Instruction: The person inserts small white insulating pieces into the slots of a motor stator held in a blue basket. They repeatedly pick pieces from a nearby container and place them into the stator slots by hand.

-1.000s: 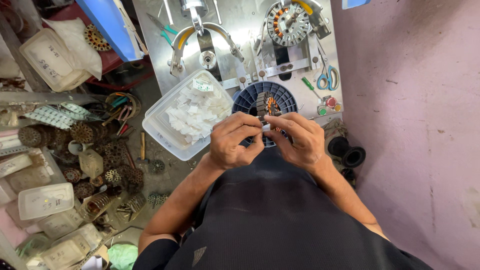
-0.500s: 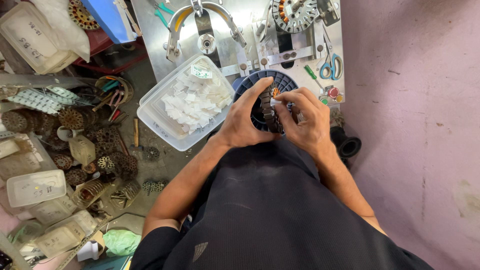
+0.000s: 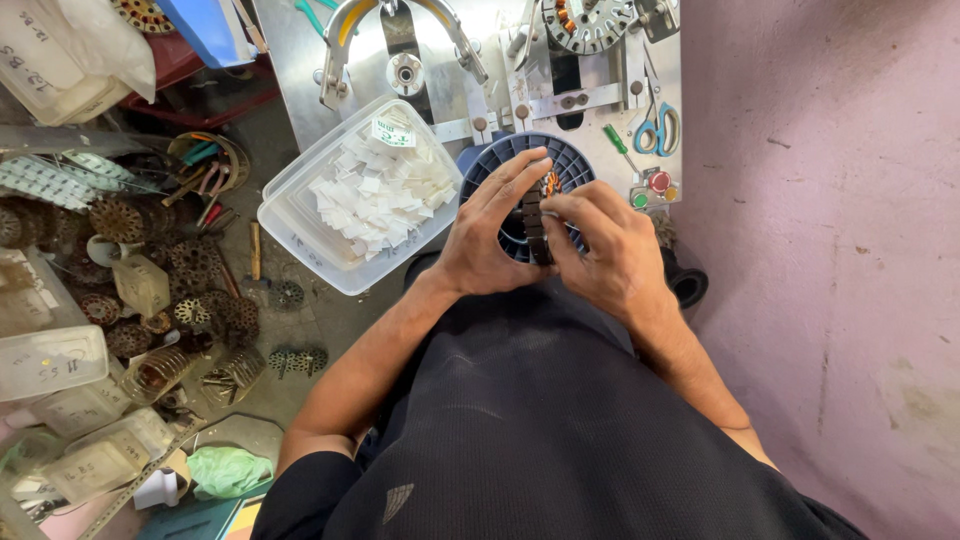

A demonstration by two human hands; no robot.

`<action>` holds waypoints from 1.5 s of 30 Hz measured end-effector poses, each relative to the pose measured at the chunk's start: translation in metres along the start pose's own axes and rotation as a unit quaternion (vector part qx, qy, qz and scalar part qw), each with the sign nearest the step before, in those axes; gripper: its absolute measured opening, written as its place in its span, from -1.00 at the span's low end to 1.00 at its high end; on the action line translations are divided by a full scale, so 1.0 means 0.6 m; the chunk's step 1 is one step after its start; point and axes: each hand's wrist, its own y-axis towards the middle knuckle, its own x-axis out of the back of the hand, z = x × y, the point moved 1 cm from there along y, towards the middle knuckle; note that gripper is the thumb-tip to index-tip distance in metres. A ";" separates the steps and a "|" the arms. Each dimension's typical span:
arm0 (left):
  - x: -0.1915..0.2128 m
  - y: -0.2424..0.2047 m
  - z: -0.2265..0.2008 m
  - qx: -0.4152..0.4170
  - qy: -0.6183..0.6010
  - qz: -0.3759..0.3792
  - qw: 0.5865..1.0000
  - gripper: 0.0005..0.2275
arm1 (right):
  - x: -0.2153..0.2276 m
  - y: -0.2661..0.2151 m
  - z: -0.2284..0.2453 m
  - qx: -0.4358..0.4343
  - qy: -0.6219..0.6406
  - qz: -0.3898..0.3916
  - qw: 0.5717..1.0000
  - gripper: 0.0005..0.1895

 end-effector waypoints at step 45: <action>-0.032 0.076 -0.140 -0.149 0.223 0.049 0.962 -0.86 | -0.014 -0.035 -0.136 -0.355 0.742 0.085 0.562 -0.39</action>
